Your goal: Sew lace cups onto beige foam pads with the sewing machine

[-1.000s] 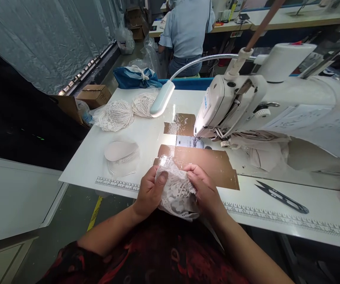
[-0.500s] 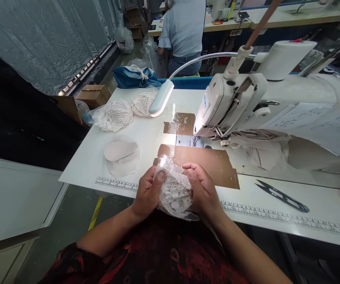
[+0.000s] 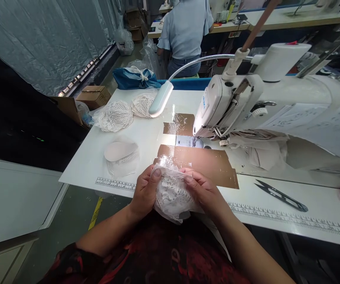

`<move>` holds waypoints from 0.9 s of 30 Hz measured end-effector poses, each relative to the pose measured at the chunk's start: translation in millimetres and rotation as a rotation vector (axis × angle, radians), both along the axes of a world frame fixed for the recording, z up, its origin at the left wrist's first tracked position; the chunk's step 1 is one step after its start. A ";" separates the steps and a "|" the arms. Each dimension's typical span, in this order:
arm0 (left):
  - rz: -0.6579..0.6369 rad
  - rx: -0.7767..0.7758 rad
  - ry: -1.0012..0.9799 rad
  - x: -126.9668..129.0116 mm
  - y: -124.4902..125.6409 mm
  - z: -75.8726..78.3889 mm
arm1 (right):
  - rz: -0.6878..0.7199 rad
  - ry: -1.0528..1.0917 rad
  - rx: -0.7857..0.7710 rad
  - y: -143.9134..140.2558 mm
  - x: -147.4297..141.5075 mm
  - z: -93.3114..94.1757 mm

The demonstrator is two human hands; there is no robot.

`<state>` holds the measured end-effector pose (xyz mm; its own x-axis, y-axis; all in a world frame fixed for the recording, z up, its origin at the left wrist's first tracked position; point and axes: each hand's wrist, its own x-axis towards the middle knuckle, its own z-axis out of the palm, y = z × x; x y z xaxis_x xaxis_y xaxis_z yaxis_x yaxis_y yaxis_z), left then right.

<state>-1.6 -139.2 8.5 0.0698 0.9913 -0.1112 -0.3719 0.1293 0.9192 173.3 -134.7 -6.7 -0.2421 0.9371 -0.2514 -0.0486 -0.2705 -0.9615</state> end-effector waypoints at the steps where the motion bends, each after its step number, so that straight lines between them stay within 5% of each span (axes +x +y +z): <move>1: 0.013 0.003 -0.024 0.1 0.4 1.3 | 0.002 0.024 -0.002 -0.5 0.1 0.0; 6: 0.051 -0.003 -0.087 0.7 3.6 4.7 | 0.098 0.243 -0.109 -2.5 -4.1 -1.5; 13: -0.037 -0.102 -0.162 -5.3 6.8 1.8 | -0.100 0.320 -0.063 -1.7 -4.4 -4.8; 19: -0.033 -0.107 -0.148 -7.9 10.4 0.9 | -0.003 0.041 0.107 -2.7 0.5 5.4; 27: -0.379 -0.113 0.102 -14.5 6.6 9.5 | -0.067 -0.104 0.318 -3.3 -4.9 25.2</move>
<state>-16.1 -132.5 18.0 0.4108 0.8786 -0.2434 -0.1862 0.3422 0.9210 168.5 -138.0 18.6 -0.1652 0.9856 0.0356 0.0469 0.0439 -0.9979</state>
